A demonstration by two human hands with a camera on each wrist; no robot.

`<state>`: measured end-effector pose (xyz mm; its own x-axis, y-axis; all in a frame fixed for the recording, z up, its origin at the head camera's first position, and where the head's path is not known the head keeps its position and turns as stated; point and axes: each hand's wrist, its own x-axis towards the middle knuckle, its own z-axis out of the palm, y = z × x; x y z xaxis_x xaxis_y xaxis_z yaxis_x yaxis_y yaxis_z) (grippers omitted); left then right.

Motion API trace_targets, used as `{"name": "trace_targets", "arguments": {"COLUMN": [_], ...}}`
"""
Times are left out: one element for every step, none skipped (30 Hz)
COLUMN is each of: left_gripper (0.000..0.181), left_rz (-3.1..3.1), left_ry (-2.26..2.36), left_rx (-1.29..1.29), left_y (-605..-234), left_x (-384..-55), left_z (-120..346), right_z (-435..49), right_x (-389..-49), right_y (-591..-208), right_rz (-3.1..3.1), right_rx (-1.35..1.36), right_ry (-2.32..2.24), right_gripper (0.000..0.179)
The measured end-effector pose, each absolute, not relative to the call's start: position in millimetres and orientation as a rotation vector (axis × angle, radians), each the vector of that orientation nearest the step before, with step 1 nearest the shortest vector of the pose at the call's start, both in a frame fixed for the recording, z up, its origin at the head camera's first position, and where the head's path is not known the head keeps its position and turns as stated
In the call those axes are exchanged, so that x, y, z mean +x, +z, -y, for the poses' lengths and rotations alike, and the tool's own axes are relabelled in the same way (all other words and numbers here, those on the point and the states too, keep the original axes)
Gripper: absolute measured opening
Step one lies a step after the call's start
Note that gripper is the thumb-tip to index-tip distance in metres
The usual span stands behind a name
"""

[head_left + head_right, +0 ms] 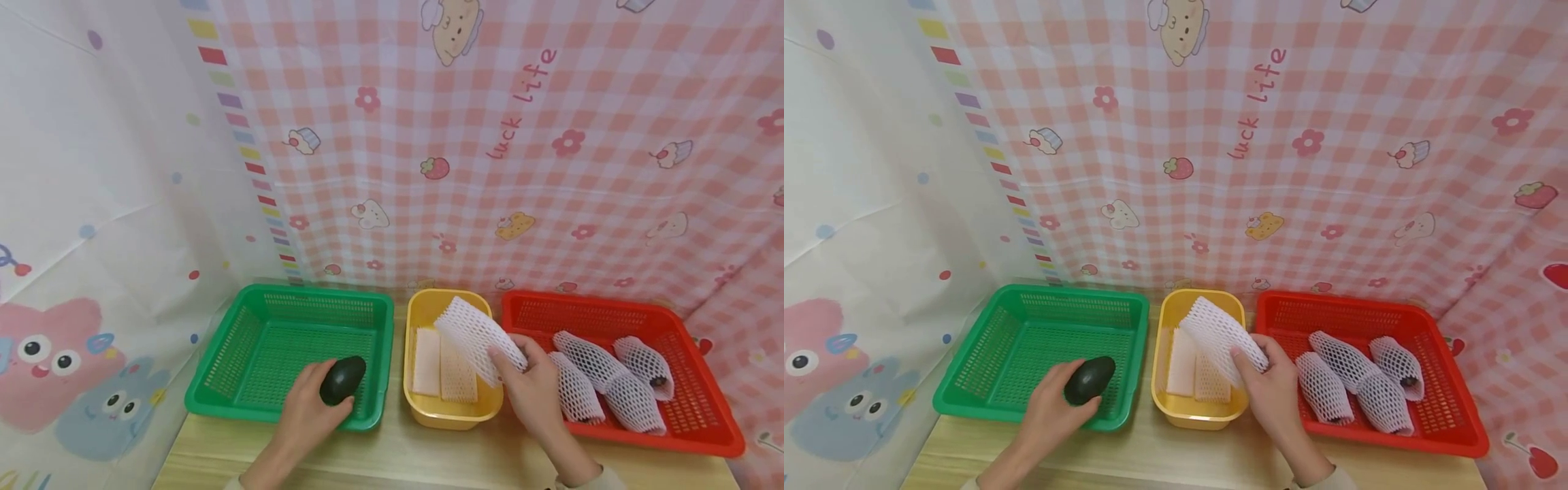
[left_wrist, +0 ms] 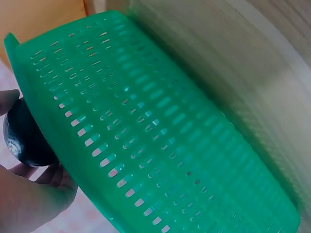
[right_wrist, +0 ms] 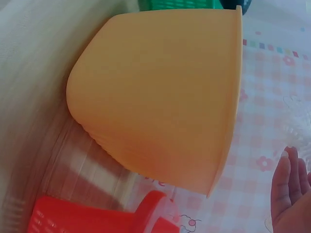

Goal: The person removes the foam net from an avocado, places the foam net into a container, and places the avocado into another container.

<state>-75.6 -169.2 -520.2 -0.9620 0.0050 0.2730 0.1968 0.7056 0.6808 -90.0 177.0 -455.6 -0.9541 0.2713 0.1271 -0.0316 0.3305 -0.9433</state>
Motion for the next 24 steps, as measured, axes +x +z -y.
{"name": "trace_targets", "arguments": {"left_gripper": [0.064, 0.064, 0.064, 0.064, 0.064, 0.064, 0.064, 0.064, 0.064, 0.064, 0.064, 0.064, 0.063, 0.063, 0.062, 0.062, 0.062, 0.062, 0.063, 0.063, 0.063, 0.064, 0.064, 0.064], "left_rz": [2.678, 2.691, 2.706, 2.718, 2.731, 2.741, 2.753, 2.763, 2.772, 2.779, 2.785, 2.791, 2.796, 2.799, 2.805, 2.809, 2.816, 2.822, 2.829, 2.836, 2.844, 2.85, 2.855, 2.859], "left_ry": [-1.109, -1.113, -1.111, -1.111, -1.112, -1.111, -1.106, -1.101, -1.098, -1.095, -1.094, -1.093, -1.092, -1.093, -1.093, -1.091, -1.088, -1.082, -1.074, -1.068, -1.06, -1.058, -1.056, -1.054], "left_rx": [-0.154, -0.147, -0.136, -0.128, -0.121, -0.116, -0.11, -0.109, -0.107, -0.111, -0.114, -0.118, -0.123, -0.129, -0.134, -0.137, -0.137, -0.138, -0.139, -0.142, -0.144, -0.148, -0.154, -0.161], "left_y": [-520.0, -519.8, -519.7, -519.5, -519.5, -519.4, -519.5, -519.7, -519.9, -520.3, -520.6, -520.8, -521.1, -521.6, -522.0, -522.6, -523.1, -523.7, -524.4, -525.2, -526.0, -526.7, -527.4, -528.0], "left_x": [-77.1, -78.8, -80.3, -82.1, -83.9, -85.7, -87.5, -89.5, -91.4, -93.5, -95.5, -97.4, -99.5, -101.6, -103.4, -105.2, -106.7, -108.2, -109.7, -111.0, -112.3, -113.4, -114.4, -115.4], "left_z": [169.5, 169.8, 170.1, 170.3, 170.6, 170.9, 171.4, 171.8, 172.4, 173.0, 173.6, 174.2, 174.7, 175.1, 175.4, 175.7, 175.9, 176.0, 176.1, 176.0, 175.9, 175.6, 175.3, 174.8], "right_z": [-175.7, -174.4, -173.1, -171.8, -170.5, -169.5, -168.3, -166.9, -165.7, -164.4, -163.2, -162.0, -160.5, -159.2, -158.0, -156.6, -155.0, -153.2, -151.3, -149.2, -147.1, -144.9, -142.6, -140.6], "right_x": [-92.1, -94.0, -95.9, -97.8, -99.8, -101.8, -103.6, -105.3, -107.1, -108.8, -110.3, -111.9, -113.6, -115.4, -117.1, -118.7, -120.1, -121.7, -123.1, -124.0, -124.9, -125.7, -126.4, -127.3], "right_y": [-455.8, -456.1, -456.6, -457.2, -457.9, -459.1, -459.8, -460.5, -461.5, -462.4, -463.4, -464.5, -465.7, -467.3, -469.3, -471.2, -473.2, -475.2, -477.2, -478.6, -480.0, -481.0, -481.9, -482.9], "right_rz": [2.338, 2.342, 2.344, 2.35, 2.356, 2.371, 2.385, 2.397, 2.413, 2.426, 2.44, 2.45, 2.455, 2.458, 2.466, 2.473, 2.479, 2.491, 2.506, 2.521, 2.54, 2.555, 2.568, 2.581], "right_rx": [-0.213, -0.214, -0.217, -0.221, -0.231, -0.24, -0.251, -0.264, -0.277, -0.287, -0.298, -0.307, -0.318, -0.327, -0.335, -0.341, -0.348, -0.35, -0.35, -0.349, -0.348, -0.347, -0.346, -0.343], "right_ry": [1.662, 1.656, 1.655, 1.654, 1.654, 1.652, 1.651, 1.658, 1.659, 1.665, 1.67, 1.677, 1.684, 1.691, 1.686, 1.685, 1.669, 1.641, 1.61, 1.578, 1.54, 1.508, 1.475, 1.448], "right_gripper": [0.029, 0.029, 0.029, 0.029, 0.03, 0.031, 0.032, 0.034, 0.035, 0.036, 0.038, 0.039, 0.039, 0.04, 0.04, 0.04, 0.04, 0.039, 0.039, 0.039, 0.038, 0.038, 0.037, 0.037]}}
